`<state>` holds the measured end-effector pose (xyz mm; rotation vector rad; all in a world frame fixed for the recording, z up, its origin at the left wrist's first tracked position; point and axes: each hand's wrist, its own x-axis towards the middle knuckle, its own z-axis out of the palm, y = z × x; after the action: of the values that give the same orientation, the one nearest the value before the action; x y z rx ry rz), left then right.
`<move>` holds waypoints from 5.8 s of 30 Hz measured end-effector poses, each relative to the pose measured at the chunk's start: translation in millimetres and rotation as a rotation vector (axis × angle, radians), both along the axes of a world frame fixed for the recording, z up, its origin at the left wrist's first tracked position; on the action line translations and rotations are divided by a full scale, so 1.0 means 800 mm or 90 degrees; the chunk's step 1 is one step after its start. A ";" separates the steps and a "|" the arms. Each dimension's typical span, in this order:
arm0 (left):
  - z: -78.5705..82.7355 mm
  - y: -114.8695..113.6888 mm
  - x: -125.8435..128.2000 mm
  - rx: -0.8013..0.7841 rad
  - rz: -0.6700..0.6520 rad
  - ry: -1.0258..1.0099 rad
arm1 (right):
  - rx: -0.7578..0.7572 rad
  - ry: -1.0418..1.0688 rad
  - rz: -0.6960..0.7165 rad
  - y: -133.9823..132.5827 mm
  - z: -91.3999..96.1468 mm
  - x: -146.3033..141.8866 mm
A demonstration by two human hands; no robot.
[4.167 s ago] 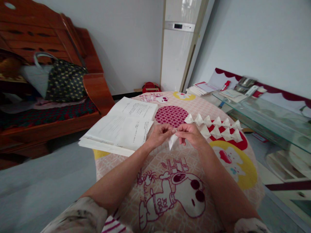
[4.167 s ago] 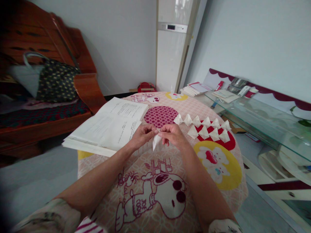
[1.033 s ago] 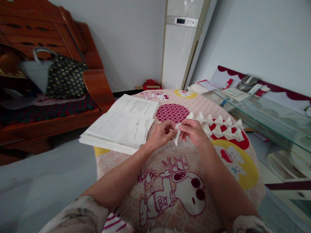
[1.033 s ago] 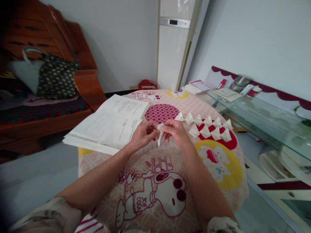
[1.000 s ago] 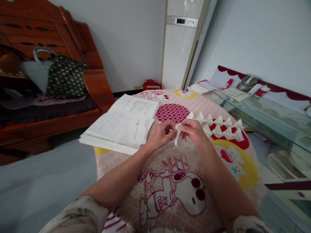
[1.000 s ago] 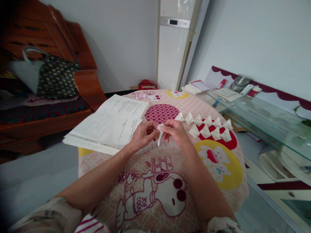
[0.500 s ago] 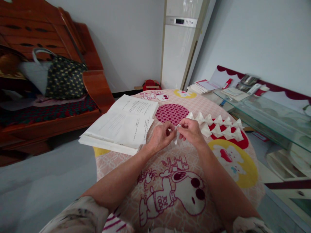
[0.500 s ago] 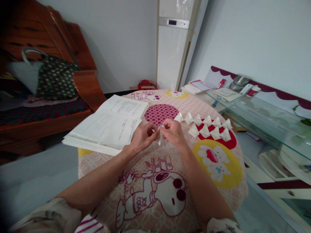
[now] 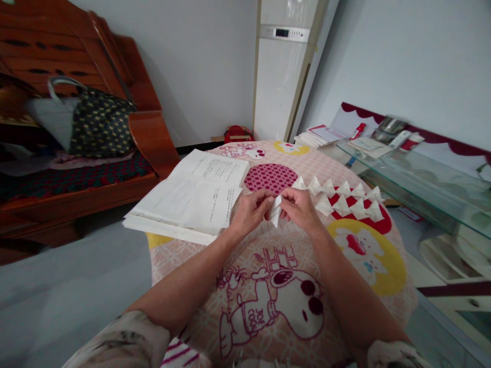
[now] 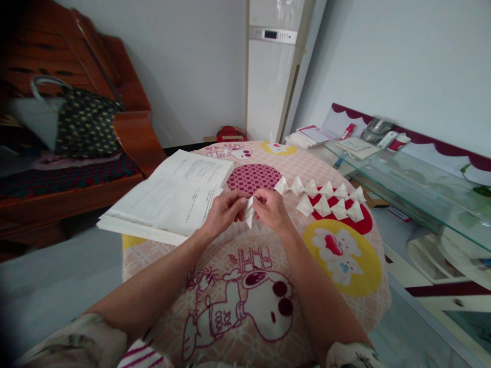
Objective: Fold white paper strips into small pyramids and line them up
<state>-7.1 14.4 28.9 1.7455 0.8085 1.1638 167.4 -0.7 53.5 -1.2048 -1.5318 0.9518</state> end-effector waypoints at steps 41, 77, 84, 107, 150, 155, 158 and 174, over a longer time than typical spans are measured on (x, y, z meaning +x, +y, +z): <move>-0.015 0.027 -0.002 -0.453 -0.042 -0.208 | 0.265 -0.175 0.112 -0.034 -0.005 0.010; -0.035 0.023 -0.025 -0.265 -0.228 0.153 | -0.189 -0.093 -0.035 -0.017 -0.068 0.011; -0.036 0.022 -0.021 -0.131 -0.133 0.266 | -0.166 -0.121 -0.047 -0.019 -0.065 0.010; -0.035 -0.001 -0.001 -0.098 0.076 0.309 | -0.100 -0.206 -0.119 -0.023 -0.061 0.005; -0.031 -0.035 -0.003 0.310 -0.083 0.648 | -0.283 -0.302 -0.077 -0.025 -0.045 0.026; -0.030 -0.034 -0.003 0.308 -0.086 0.654 | -0.304 -0.353 -0.060 -0.026 -0.040 0.031; -0.028 -0.032 -0.005 0.284 -0.098 0.625 | -0.292 -0.304 -0.069 -0.025 -0.042 0.033; -0.030 0.009 -0.032 -0.041 0.012 0.362 | -0.163 -0.063 0.005 -0.007 -0.079 0.005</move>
<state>-32.4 21.8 5.2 2.0447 1.1802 0.6381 171.2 -6.2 -9.9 -1.4450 -1.5250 1.1341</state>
